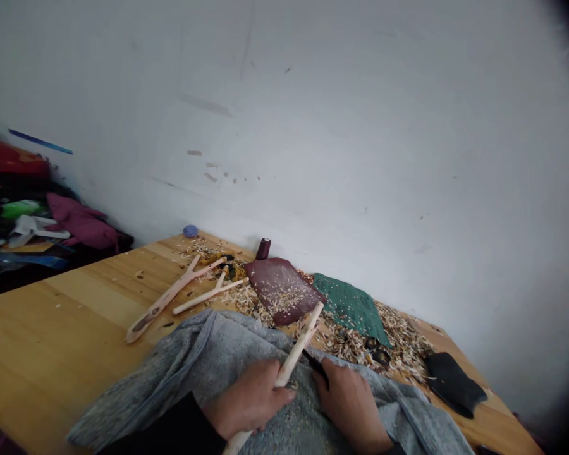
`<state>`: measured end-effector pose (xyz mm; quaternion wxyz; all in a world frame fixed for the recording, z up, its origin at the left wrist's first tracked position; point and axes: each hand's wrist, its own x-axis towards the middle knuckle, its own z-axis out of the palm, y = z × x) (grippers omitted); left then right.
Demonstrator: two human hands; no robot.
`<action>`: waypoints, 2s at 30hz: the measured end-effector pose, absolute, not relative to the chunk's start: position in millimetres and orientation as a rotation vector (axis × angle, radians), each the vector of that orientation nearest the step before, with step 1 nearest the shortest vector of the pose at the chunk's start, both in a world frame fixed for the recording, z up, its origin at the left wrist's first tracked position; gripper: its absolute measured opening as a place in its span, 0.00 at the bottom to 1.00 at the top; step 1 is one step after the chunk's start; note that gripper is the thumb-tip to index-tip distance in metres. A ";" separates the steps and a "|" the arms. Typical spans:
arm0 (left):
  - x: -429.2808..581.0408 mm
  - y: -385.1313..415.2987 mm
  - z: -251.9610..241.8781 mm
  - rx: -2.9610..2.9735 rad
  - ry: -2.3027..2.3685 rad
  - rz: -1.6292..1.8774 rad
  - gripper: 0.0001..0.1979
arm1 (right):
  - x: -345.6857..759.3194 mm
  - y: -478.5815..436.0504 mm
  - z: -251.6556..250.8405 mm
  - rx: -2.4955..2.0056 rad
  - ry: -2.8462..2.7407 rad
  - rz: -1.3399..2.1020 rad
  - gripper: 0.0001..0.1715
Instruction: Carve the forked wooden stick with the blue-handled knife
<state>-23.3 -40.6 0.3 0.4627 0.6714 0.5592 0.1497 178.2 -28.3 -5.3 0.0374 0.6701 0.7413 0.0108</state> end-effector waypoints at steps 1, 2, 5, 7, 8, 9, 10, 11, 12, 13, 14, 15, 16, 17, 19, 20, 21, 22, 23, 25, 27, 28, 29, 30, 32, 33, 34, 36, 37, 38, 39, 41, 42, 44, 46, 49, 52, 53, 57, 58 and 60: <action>-23.4 -40.6 -0.1 1.653 1.373 0.368 0.08 | 178.0 -28.1 -5.4 2.062 2.258 0.035 0.15; -23.6 -40.6 -0.4 1.656 1.368 0.367 0.08 | 177.8 -27.9 -5.7 2.058 2.252 0.034 0.15; -23.6 -41.4 -0.2 1.658 1.375 0.368 0.09 | 177.9 -28.0 -7.4 2.026 2.268 0.014 0.15; -23.3 -42.4 1.3 1.656 1.388 0.379 0.08 | 178.2 -28.2 -7.9 2.014 2.287 0.003 0.15; -23.1 -42.9 2.1 1.651 1.392 0.390 0.08 | 178.4 -28.2 -7.7 2.009 2.295 -0.004 0.14; -23.0 -43.2 2.9 1.643 1.388 0.397 0.08 | 178.5 -28.2 -7.4 2.002 2.303 -0.010 0.14; -22.9 -43.4 3.5 1.635 1.383 0.397 0.08 | 178.5 -28.2 -7.0 1.995 2.311 -0.011 0.14; -22.9 -43.3 3.7 1.626 1.377 0.393 0.08 | 178.6 -28.1 -6.7 1.988 2.316 -0.010 0.14; -22.9 -43.1 3.6 1.622 1.373 0.390 0.08 | 178.6 -28.0 -6.5 1.982 2.319 -0.005 0.14; -22.9 -42.7 3.2 1.622 1.374 0.385 0.07 | 178.5 -27.9 -6.5 1.980 2.321 0.002 0.13; -23.0 -42.3 2.5 1.626 1.378 0.379 0.07 | 178.4 -27.7 -6.8 1.982 2.322 0.011 0.14; -23.0 -41.8 1.5 1.630 1.382 0.373 0.07 | 178.3 -27.5 -7.3 1.985 2.324 0.016 0.14; -23.1 -41.4 0.4 1.635 1.384 0.372 0.07 | 178.1 -27.3 -8.0 1.988 2.324 0.021 0.14; -23.2 -41.1 -0.8 1.637 1.382 0.370 0.07 | 177.9 -27.1 -8.8 1.990 2.324 0.025 0.14; -23.3 -40.7 -2.6 1.633 1.376 0.380 0.07 | 177.4 -26.9 -10.6 1.992 2.322 0.034 0.14; -23.3 -40.7 -3.1 1.628 1.374 0.387 0.07 | 177.1 -26.9 -11.3 1.992 2.322 0.038 0.14; -23.3 -40.7 -3.3 1.622 1.377 0.390 0.07 | 176.8 -27.1 -11.8 1.989 2.325 0.040 0.15; -23.3 -40.9 -3.0 1.619 1.378 0.392 0.08 | 176.5 -27.4 -11.9 1.987 2.328 0.038 0.15; -23.3 -41.1 -2.4 1.618 1.379 0.389 0.08 | 176.2 -27.9 -11.7 1.985 2.331 0.034 0.14; -23.4 -41.7 -0.3 1.625 1.385 0.377 0.08 | 175.9 -28.9 -10.1 1.980 2.337 0.025 0.14; -23.6 -42.1 2.1 1.635 1.391 0.369 0.08 | 176.2 -29.4 -7.7 1.980 2.344 0.020 0.14; -23.8 -42.2 3.0 1.644 1.395 0.368 0.08 | 176.9 -29.3 -6.5 1.987 2.343 0.020 0.14; -24.0 -42.2 3.6 1.651 1.397 0.366 0.08 | 177.9 -28.8 -5.5 2.004 2.338 0.024 0.15; -24.1 -42.0 3.9 1.656 1.395 0.362 0.08 | 179.1 -27.9 -4.8 2.035 2.319 0.032 0.15; -24.4 -41.5 3.3 1.655 1.389 0.344 0.09 | 181.7 -25.9 -4.4 2.111 2.258 0.049 0.16; -24.5 -41.2 2.7 1.654 1.386 0.335 0.09 | 182.8 -24.9 -4.7 2.141 2.229 0.058 0.17; -24.4 -40.9 2.0 1.652 1.382 0.329 0.09 | 183.5 -24.2 -5.3 2.154 2.208 0.062 0.17; -24.1 -40.7 0.6 1.653 1.383 0.345 0.09 | 183.4 -24.0 -7.0 2.126 2.207 0.057 0.17; -23.9 -40.8 0.1 1.653 1.384 0.361 0.09 | 182.7 -24.5 -7.8 2.093 2.228 0.045 0.17; -23.6 -40.9 -0.3 1.650 1.389 0.372 0.09 | 181.8 -25.2 -8.6 2.058 2.255 0.028 0.16; -23.3 -40.9 -0.6 1.644 1.393 0.380 0.09 | 180.8 -26.1 -9.1 2.025 2.285 0.008 0.16; -23.0 -41.0 -1.0 1.633 1.386 0.382 0.09 | 179.2 -27.5 -9.3 1.981 2.331 -0.022 0.16; -22.9 -40.9 -1.2 1.630 1.377 0.378 0.09 | 178.9 -27.9 -8.9 1.975 2.341 -0.028 0.16; -22.9 -40.6 -1.4 1.629 1.366 0.379 0.08 | 179.3 -27.9 -7.2 1.990 2.342 -0.020 0.15; -23.2 -40.5 -1.3 1.636 1.370 0.376 0.08 | 180.5 -27.1 -5.0 2.045 2.315 0.002 0.16; -23.6 -40.9 -0.6 1.648 1.384 0.369 0.09 | 181.3 -25.9 -3.3 2.139 2.248 0.051 0.17; -23.6 -41.6 -0.2 1.669 1.398 0.387 0.09 | 178.8 -26.8 -5.3 2.133 2.235 0.067 0.17; -23.6 -41.8 -0.1 1.678 1.407 0.389 0.09 | 177.5 -27.6 -6.3 2.104 2.252 0.060 0.17; -23.6 -41.7 1.5 1.665 1.411 0.351 0.09 | 174.3 -30.1 -7.7 1.990 2.334 0.008 0.15; -23.7 -41.5 1.9 1.654 1.406 0.344 0.09 | 174.5 -30.1 -7.2 1.978 2.345 0.000 0.15; -23.9 -40.9 2.2 1.646 1.401 0.345 0.09 | 175.8 -29.4 -5.4 1.988 2.345 0.001 0.14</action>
